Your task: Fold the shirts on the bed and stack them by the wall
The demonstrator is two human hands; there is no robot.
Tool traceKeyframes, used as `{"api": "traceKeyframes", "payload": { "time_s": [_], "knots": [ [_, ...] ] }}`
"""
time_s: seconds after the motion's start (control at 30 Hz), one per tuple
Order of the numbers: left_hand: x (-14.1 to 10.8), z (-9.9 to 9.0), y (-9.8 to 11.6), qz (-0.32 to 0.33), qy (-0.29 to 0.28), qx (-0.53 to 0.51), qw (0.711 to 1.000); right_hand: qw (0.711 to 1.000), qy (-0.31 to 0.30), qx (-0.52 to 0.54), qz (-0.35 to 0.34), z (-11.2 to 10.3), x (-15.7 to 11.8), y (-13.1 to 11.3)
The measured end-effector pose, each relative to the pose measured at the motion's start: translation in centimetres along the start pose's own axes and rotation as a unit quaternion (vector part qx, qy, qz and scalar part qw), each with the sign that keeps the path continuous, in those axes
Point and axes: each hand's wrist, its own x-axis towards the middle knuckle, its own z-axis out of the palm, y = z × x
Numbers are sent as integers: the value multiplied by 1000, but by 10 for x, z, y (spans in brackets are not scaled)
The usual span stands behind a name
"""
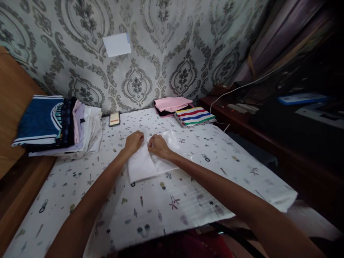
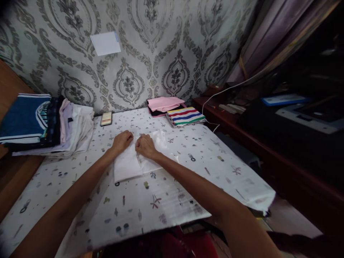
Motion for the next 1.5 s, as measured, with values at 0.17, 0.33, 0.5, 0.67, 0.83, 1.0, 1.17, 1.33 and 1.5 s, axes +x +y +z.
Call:
{"api": "traceKeyframes", "payload": {
  "time_s": [0.17,0.33,0.5,0.67,0.83,1.0,1.17,1.33,1.5],
  "knots": [
    [9,0,0,-13,7,7,1000,999,3,-18,-30,-1,-3,1],
    [-1,-4,1,-11,12,-2,1000,999,-8,-18,-34,-2,-4,2],
    [-27,2,10,49,0,-32,998,1000,-5,17,-23,-3,-10,4],
    [-42,5,13,76,-12,-46,996,999,30,26,-10,-15,-38,2],
    [-58,-11,13,68,24,-114,991,997,-64,26,30,-23,-62,-6],
    [-87,-22,26,49,22,-127,990,994,-85,57,48,-19,-60,-13],
    [-110,-15,36,71,-2,-123,990,995,-51,61,57,-16,-56,-14],
    [-119,-4,34,100,-18,-83,991,997,-47,12,64,-18,-56,-14],
    [-123,-8,32,138,-35,-90,986,1000,-8,6,-10,-14,-43,-19]
  ]
}}
